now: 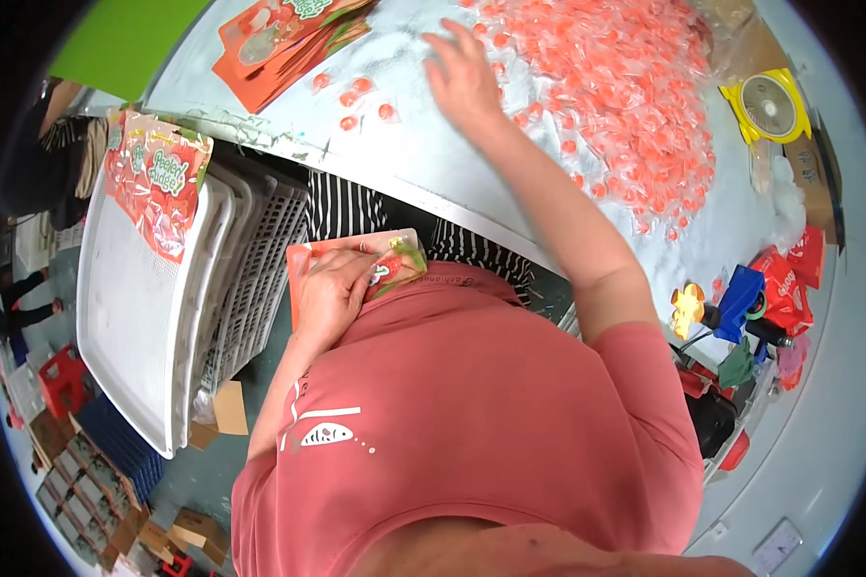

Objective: Packing individual pink candies into plastic bags at a workbench.

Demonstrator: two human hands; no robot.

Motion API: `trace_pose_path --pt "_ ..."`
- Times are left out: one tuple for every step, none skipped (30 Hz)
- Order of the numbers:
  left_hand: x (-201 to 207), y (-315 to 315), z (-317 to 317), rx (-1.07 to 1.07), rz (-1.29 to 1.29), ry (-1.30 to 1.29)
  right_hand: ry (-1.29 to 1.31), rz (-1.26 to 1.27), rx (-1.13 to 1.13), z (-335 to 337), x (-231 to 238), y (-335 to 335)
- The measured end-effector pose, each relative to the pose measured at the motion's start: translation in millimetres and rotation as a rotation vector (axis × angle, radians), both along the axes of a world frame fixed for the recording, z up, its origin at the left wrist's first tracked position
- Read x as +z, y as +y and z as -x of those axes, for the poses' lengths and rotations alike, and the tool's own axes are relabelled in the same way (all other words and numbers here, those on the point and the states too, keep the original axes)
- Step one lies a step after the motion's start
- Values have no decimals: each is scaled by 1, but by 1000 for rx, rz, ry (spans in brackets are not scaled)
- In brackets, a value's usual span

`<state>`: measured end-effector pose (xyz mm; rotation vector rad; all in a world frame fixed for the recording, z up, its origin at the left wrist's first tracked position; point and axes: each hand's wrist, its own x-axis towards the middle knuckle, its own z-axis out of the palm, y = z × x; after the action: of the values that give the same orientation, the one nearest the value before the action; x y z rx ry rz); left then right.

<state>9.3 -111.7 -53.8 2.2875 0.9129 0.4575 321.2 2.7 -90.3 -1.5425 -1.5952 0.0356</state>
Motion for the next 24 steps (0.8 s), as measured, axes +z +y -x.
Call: trace_pose_path --pt "-2 1 -1 -13 15 13 -162 26 -84 -18 0 5" --pt "-3 1 -1 -29 32 29 -322 56 -171 -34 -1 9" --pt "-3 2 -3 -43 30 31 -320 56 -185 -49 -8 12" --pt "-3 2 -5 -57 3 30 -379 81 -176 -62 -17 13" --pt "-4 3 -6 -59 -23 27 -440 105 -153 -63 -18 14" --pt "-3 3 -7 -61 -23 28 -449 107 -152 -62 -21 11" --pt "-2 4 -7 -52 -7 22 -446 109 -155 -59 -26 7" --pt "-2 4 -8 -38 11 16 -351 121 -116 -52 -26 3" --pt "-1 3 -9 -35 15 19 -255 136 -76 -43 -25 -3" --pt "0 3 -10 -24 9 27 -251 141 -74 -35 -25 -11" --pt "0 3 -10 -17 6 35 -196 141 -31 -26 -22 -21" --pt "0 4 -11 -19 12 42 -138 138 13 -19 -20 -29" --pt "-1 5 -11 -26 -4 54 -130 145 11 -18 -18 -34" --pt "-1 5 -11 -33 -19 65 10 115 57 -19 -15 -40" --pt "-1 4 -11 -36 -12 71 150 83 102 -21 -13 -47" --pt "-1 4 -10 -38 -24 76 156 88 101 -25 -12 -54" --pt "-1 5 -11 -39 -39 80 369 67 66 -31 -10 -60" --pt "-3 5 -11 -38 -38 84 581 44 33 -37 -8 -65" --pt "-6 5 -10 -38 -33 83 585 45 36 -42 -5 -66" --pt "-7 6 -10 -45 -29 82 473 67 17 -48 -1 -67" --pt "-7 6 -11 -47 -29 86 360 88 0 -52 3 -66" --pt "-6 6 -13 -41 -36 92 363 87 1 -52 5 -61" --pt "-5 5 -14 -40 -43 97 252 130 17 -50 9 -55" --pt "-4 5 -15 -45 -43 100 140 174 33 -52 9 -51"
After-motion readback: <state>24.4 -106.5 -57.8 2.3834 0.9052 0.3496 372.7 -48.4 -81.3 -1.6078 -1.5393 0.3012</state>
